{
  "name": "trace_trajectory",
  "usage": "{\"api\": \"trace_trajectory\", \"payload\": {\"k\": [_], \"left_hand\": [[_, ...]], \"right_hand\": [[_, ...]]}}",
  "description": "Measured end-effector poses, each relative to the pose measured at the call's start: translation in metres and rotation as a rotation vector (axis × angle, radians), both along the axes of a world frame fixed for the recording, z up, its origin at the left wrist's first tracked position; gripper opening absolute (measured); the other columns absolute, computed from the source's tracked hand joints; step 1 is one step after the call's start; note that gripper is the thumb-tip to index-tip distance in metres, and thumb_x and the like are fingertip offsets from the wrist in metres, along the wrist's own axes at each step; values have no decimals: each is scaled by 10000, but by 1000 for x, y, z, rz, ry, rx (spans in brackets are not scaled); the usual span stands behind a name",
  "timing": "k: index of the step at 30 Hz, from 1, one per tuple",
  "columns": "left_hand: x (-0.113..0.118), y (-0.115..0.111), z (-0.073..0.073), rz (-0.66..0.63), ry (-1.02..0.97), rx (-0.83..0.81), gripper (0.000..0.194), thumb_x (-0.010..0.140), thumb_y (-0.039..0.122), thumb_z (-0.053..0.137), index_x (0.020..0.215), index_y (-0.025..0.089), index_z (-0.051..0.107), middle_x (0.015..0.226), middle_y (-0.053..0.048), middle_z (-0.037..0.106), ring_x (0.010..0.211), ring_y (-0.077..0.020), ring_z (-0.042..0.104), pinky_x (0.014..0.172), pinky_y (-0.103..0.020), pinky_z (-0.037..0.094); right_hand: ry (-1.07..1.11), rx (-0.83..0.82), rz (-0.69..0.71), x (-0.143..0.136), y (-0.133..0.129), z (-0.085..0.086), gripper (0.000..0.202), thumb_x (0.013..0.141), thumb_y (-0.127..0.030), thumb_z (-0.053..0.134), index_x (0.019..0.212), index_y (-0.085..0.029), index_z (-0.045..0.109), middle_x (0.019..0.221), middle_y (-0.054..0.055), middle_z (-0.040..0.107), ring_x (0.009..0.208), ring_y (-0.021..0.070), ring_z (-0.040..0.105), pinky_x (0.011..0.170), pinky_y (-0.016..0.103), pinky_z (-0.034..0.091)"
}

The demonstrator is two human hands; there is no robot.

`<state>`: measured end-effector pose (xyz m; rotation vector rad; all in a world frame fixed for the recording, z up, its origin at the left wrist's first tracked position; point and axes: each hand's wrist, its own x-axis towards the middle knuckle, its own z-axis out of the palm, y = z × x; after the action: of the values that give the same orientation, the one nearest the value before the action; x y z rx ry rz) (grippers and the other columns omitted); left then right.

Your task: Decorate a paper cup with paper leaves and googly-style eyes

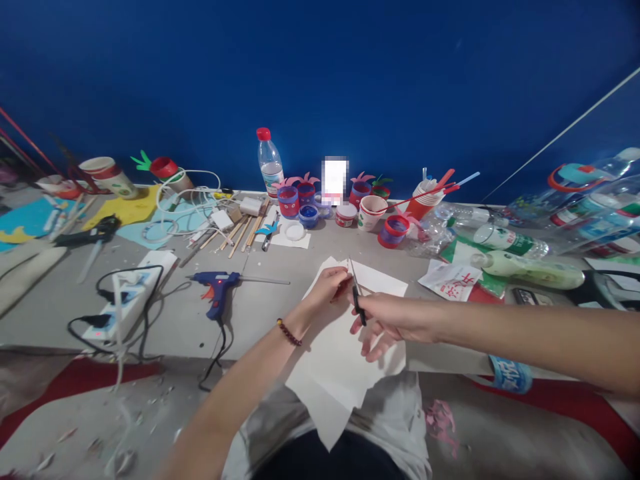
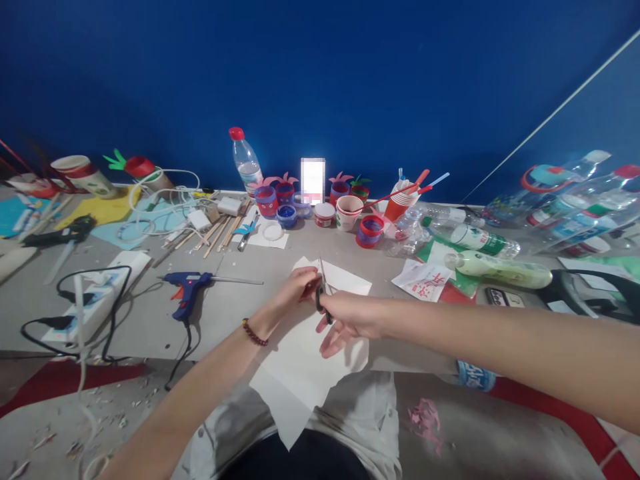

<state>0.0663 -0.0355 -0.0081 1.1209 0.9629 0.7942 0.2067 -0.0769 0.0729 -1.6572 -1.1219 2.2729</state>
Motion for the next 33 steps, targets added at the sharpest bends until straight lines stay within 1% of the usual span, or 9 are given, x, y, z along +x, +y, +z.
{"api": "trace_trajectory", "payload": {"k": [5, 8, 11, 14, 16, 20, 24, 28, 33], "left_hand": [[0, -6, 13, 55, -49, -8, 262, 726, 305, 523, 531, 188, 393, 416, 76, 343, 368, -48, 274, 412, -220, 197], [4, -7, 10, 41, -47, -41, 223, 713, 264, 504, 536, 195, 388, 409, 75, 348, 358, -56, 311, 408, -219, 225], [9, -9, 1, 34, -39, -61, 171, 708, 214, 483, 555, 192, 409, 424, 65, 386, 364, -61, 342, 408, -217, 233], [11, -10, -4, 40, -36, -70, 149, 707, 184, 479, 571, 188, 421, 426, 67, 376, 367, -56, 331, 411, -215, 221], [12, -10, -4, 48, -83, -97, 157, 711, 182, 486, 575, 191, 408, 429, 71, 360, 369, -55, 323, 416, -217, 221], [11, -9, 0, 48, -119, -109, 200, 723, 205, 503, 556, 192, 395, 443, 57, 375, 378, -58, 337, 421, -224, 235], [11, -4, -7, 0, -37, -27, 187, 731, 190, 476, 552, 187, 423, 450, 38, 426, 376, -60, 362, 416, -222, 263], [14, 0, -15, -3, 75, -10, 168, 733, 160, 449, 567, 185, 446, 454, 31, 456, 354, -64, 374, 382, -221, 255], [14, 0, -12, -10, 109, -16, 227, 783, 179, 457, 556, 180, 446, 466, 25, 473, 363, -62, 396, 382, -211, 275]], "right_hand": [[13, -2, -95, -14, -10, 5, 380, 849, -539, 520, 1017, -223, 392, 766, 8, 532, 518, 156, 638, 541, 378, 598], [43, -46, -88, -14, -8, 0, 359, 828, -498, 557, 994, -226, 392, 725, -9, 522, 506, 162, 639, 495, 351, 585], [-72, -101, -55, -13, -4, 0, 290, 850, -455, 520, 954, -216, 394, 672, -17, 527, 476, 193, 650, 439, 340, 561], [-184, -205, 4, -13, 6, 10, 216, 890, -406, 450, 904, -190, 440, 640, 19, 569, 501, 219, 670, 421, 319, 547], [-187, -275, 74, -9, 17, 20, 230, 871, -401, 499, 862, -172, 491, 649, 63, 613, 531, 225, 679, 389, 284, 523], [-114, -239, 184, 7, 34, 27, 302, 765, -432, 663, 807, -149, 565, 779, 128, 688, 548, 212, 686, 348, 225, 481], [-65, -195, 250, 30, 38, 9, 431, 703, -541, 707, 805, -138, 592, 894, 144, 710, 577, 223, 695, 365, 244, 499], [14, -99, 289, 49, 38, -18, 518, 729, -614, 667, 867, -121, 586, 906, 162, 714, 613, 209, 699, 431, 261, 538], [51, -54, 304, 61, 43, -32, 579, 760, -693, 580, 867, -124, 565, 807, 121, 707, 608, 194, 702, 421, 230, 536]]}}
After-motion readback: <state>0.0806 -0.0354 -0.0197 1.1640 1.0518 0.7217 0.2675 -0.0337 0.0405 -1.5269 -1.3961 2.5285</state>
